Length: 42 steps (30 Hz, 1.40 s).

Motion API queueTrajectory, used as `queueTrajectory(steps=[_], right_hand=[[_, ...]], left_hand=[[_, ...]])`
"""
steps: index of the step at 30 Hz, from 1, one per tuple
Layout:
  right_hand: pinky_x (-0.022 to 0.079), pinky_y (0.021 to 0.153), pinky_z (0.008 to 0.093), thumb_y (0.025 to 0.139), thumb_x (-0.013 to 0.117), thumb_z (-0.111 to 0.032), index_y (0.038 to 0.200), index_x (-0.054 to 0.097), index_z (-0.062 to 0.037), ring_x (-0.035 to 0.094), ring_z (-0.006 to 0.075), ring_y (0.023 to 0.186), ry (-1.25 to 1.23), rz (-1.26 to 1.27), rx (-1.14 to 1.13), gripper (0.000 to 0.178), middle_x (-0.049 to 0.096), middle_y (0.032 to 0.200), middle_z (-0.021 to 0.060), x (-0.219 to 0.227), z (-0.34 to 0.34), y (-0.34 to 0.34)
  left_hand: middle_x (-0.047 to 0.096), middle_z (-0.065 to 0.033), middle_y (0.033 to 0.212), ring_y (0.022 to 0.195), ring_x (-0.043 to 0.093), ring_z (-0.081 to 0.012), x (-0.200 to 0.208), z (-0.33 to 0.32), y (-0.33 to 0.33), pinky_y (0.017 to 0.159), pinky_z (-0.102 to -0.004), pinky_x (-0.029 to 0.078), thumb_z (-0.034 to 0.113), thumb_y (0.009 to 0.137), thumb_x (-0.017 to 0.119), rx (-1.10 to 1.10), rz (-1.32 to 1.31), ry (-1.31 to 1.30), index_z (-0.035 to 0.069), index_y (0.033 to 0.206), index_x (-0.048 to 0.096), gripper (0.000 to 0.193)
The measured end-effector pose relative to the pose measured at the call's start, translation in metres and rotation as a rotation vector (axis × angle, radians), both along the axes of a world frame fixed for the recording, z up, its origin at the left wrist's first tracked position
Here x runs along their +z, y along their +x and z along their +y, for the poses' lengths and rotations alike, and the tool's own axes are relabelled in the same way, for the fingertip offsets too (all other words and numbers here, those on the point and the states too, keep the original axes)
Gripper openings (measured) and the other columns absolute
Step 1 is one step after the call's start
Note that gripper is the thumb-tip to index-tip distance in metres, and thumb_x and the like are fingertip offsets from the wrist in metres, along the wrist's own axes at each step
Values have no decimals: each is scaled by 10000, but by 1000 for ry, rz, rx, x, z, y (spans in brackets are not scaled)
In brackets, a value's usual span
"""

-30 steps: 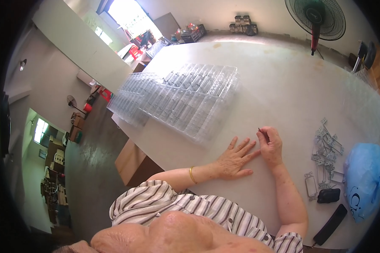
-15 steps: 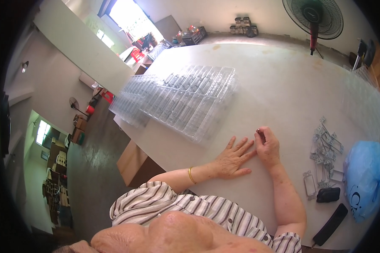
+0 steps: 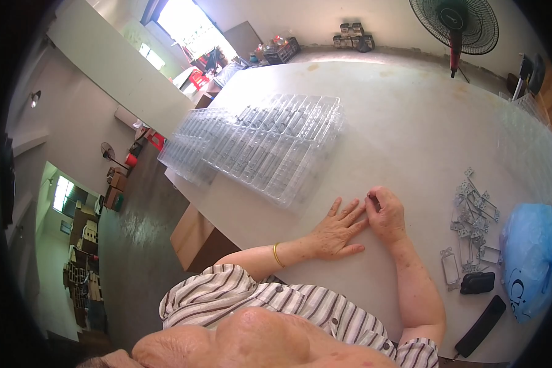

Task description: The person assembles small metal frames by inserting pins into them by hand and places the assembled parts into the compartments of a plastic tray.

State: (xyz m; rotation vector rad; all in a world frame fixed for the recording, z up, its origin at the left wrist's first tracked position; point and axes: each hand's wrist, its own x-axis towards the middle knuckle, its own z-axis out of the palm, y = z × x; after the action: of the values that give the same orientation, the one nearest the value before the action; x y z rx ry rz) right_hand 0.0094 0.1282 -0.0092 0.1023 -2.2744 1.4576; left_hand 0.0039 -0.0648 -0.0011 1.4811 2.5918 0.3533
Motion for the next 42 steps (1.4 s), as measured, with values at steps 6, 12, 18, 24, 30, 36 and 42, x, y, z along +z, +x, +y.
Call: queueTrajectory(steps=[6,12,18,24,30,36,42], right_hand=[[531,719,400,828,695,-5,923,620,-53,650,299,807,66,7,-1,131,665,871,111,-4,2,-1],[505,771,419,825,709,-37,906,632,-65,633,303,830,154,11,-57,116,669,863,95,-2,1,0],[468,813,422,823,707,-49,915,609,-81,622,300,811,276,57,-125,138,654,830,80,-4,1,0],[454,818,416,808,694,-39,875,578,-81,619,289,790,348,89,-110,140,631,798,85,-2,2,3],[450,822,417,808,690,-51,859,575,-80,617,286,787,381,120,-110,128,626,792,89,1,1,4],[446,823,421,845,660,-87,852,577,-72,616,293,792,526,150,-150,84,625,794,96,0,1,6],[445,827,426,889,643,-134,890,602,-67,616,294,822,582,41,-165,78,629,817,108,-10,4,9]], left_hand=[[207,-258,1626,1539,93,-398,-1,2,0,1201,-641,12,585,994,419,-3,5,-2,36,1510,396,754],[180,-249,1637,1538,95,-399,0,1,1,1200,-643,17,570,990,442,-10,8,23,31,1511,391,752],[174,-244,1640,1536,105,-401,3,0,1,1198,-644,28,561,990,448,-14,9,33,34,1518,378,750],[187,-245,1636,1533,114,-406,5,1,1,1202,-637,28,565,989,448,-12,9,16,43,1527,367,754],[188,-241,1637,1532,113,-408,5,0,0,1204,-631,21,573,989,445,-12,11,13,61,1548,337,766],[184,-225,1643,1535,111,-399,1,0,-1,1206,-628,19,582,989,437,-14,28,20,70,1555,328,771],[179,-219,1648,1538,104,-395,-1,1,1,1207,-627,11,580,990,431,-8,27,2,77,1561,320,769]])
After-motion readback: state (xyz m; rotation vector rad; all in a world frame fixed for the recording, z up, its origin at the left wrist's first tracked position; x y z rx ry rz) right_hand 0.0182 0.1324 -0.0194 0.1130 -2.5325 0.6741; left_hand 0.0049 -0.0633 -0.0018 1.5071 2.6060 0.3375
